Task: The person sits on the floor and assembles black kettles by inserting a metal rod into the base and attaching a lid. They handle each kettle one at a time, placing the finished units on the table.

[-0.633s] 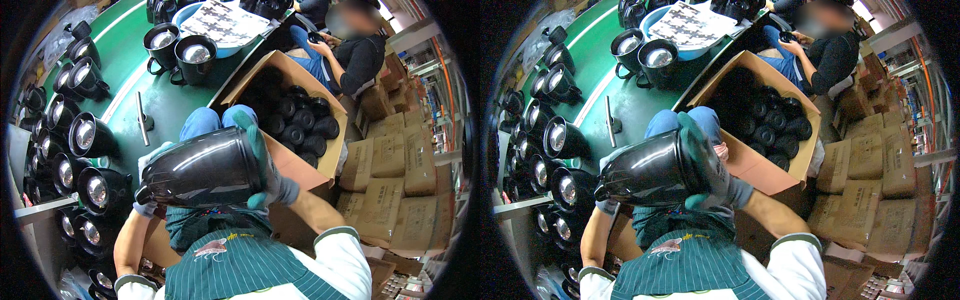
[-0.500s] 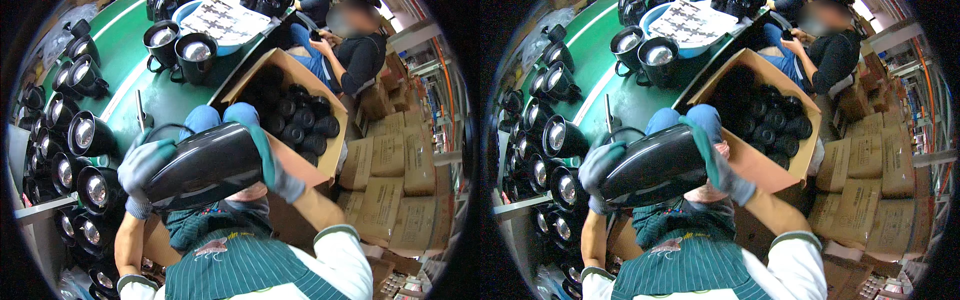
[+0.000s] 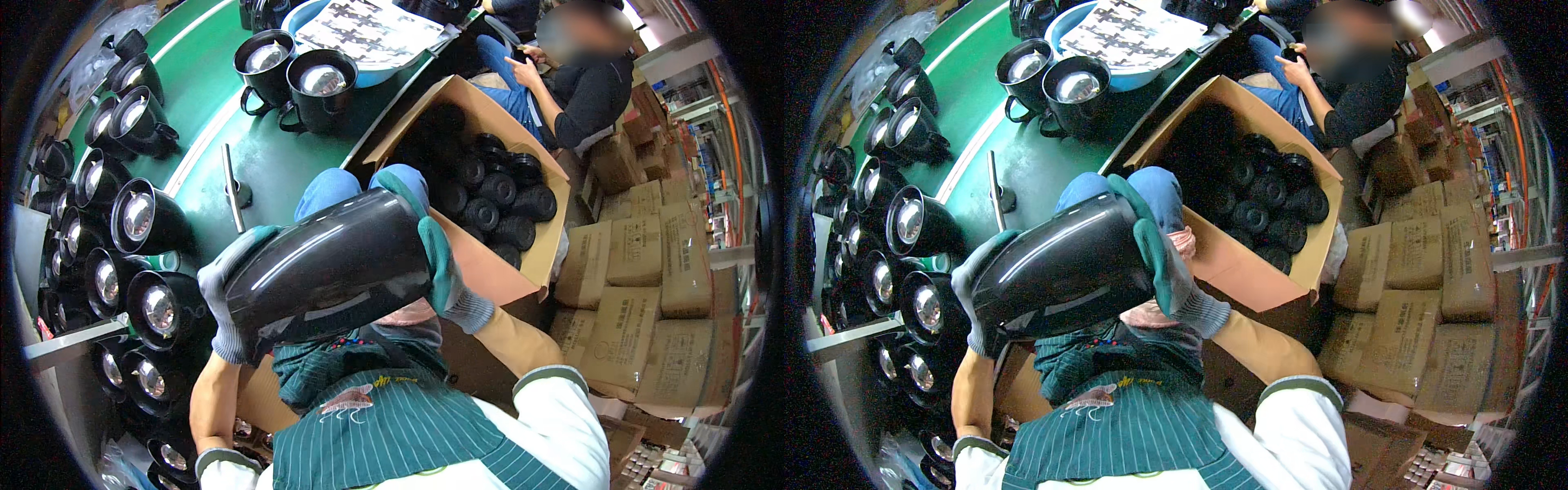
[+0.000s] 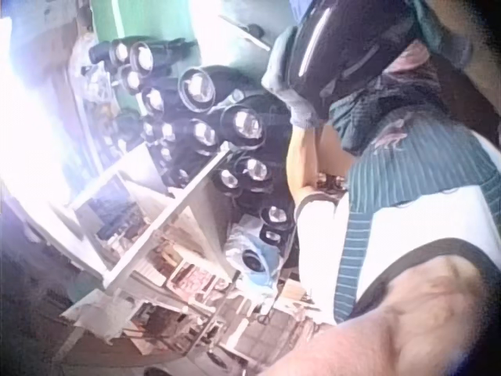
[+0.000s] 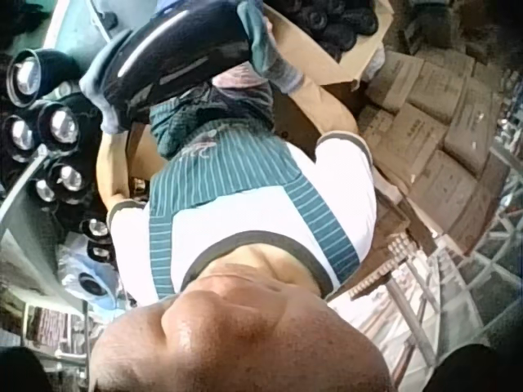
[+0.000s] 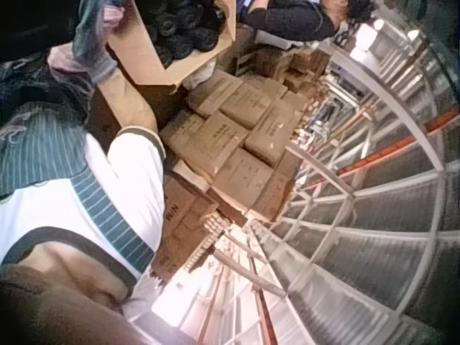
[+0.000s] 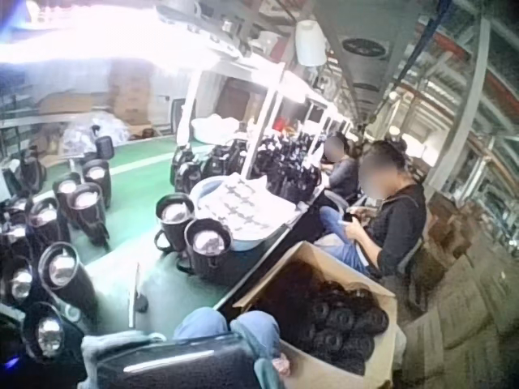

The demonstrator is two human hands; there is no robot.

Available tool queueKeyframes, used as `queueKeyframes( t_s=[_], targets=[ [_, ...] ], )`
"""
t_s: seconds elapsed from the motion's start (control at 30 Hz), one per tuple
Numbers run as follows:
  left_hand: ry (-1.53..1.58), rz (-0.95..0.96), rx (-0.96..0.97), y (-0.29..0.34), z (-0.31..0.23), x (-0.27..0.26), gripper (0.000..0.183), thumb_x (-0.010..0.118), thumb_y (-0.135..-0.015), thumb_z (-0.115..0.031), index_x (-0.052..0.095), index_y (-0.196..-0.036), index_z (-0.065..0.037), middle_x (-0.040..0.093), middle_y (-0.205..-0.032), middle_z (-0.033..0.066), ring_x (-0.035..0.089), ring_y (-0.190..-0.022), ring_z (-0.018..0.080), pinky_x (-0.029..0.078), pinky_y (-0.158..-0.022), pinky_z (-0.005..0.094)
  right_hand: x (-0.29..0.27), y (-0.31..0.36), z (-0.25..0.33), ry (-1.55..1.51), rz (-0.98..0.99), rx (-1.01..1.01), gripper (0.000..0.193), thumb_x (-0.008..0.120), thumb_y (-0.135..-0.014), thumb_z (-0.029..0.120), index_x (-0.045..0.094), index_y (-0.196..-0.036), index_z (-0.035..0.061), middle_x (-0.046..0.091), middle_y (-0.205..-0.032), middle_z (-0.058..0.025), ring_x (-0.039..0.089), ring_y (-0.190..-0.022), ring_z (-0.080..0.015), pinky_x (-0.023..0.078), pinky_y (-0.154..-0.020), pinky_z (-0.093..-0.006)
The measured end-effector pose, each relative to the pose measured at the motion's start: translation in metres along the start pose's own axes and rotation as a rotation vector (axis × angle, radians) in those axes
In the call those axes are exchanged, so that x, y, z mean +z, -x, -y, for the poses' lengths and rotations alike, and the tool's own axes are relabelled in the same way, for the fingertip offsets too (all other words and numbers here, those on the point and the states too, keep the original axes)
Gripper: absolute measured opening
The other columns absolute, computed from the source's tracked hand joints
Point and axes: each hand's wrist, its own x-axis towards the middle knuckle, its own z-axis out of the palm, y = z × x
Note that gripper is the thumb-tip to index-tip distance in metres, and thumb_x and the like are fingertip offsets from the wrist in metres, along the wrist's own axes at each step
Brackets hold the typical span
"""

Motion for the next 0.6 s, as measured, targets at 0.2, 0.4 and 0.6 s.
queueKeyframes(
  t_s=[0.2,0.4,0.6],
  targets=[
    [0.209,0.008,-0.086,0.006,0.01,0.002,0.037,0.075,-0.084,-0.014,0.073,-0.116,0.005,0.077,-0.104,0.0117,0.072,-0.093,0.017,0.056,-0.089,0.0316,0.011,-0.032,0.064,-0.3,-0.072,0.249,0.103,0.061,-0.096,0.058,0.01,-0.163,-0.0008,0.013,-0.17,-0.0229,0.017,-0.157,-0.0362,0.014,-0.126,-0.0427],
    [0.123,0.04,-0.137,0.011,-0.004,0.008,0.036,0.075,-0.085,-0.014,0.074,-0.115,0.005,0.077,-0.107,0.0123,0.073,-0.096,0.0181,0.056,-0.09,0.0322,0.008,-0.017,0.051,0.008,-0.098,-0.065,0.088,0.052,-0.103,0.046,0.011,-0.162,-0.0026,0.016,-0.169,-0.0211,0.017,-0.157,-0.0317,0.011,-0.127,-0.0421],
    [-0.31,0.056,0.365,-0.008,-0.044,0.003,0.041,0.082,-0.072,-0.018,0.077,-0.108,0.001,0.077,-0.104,0.0172,0.075,-0.1,0.0329,0.058,-0.094,0.0425,-0.021,0.033,0.001,0.019,-0.118,0.131,0.078,0.066,-0.097,0.027,0.024,-0.159,0.0021,0.034,-0.162,-0.0169,0.037,-0.148,-0.028,0.03,-0.124,-0.0394]
  ],
)
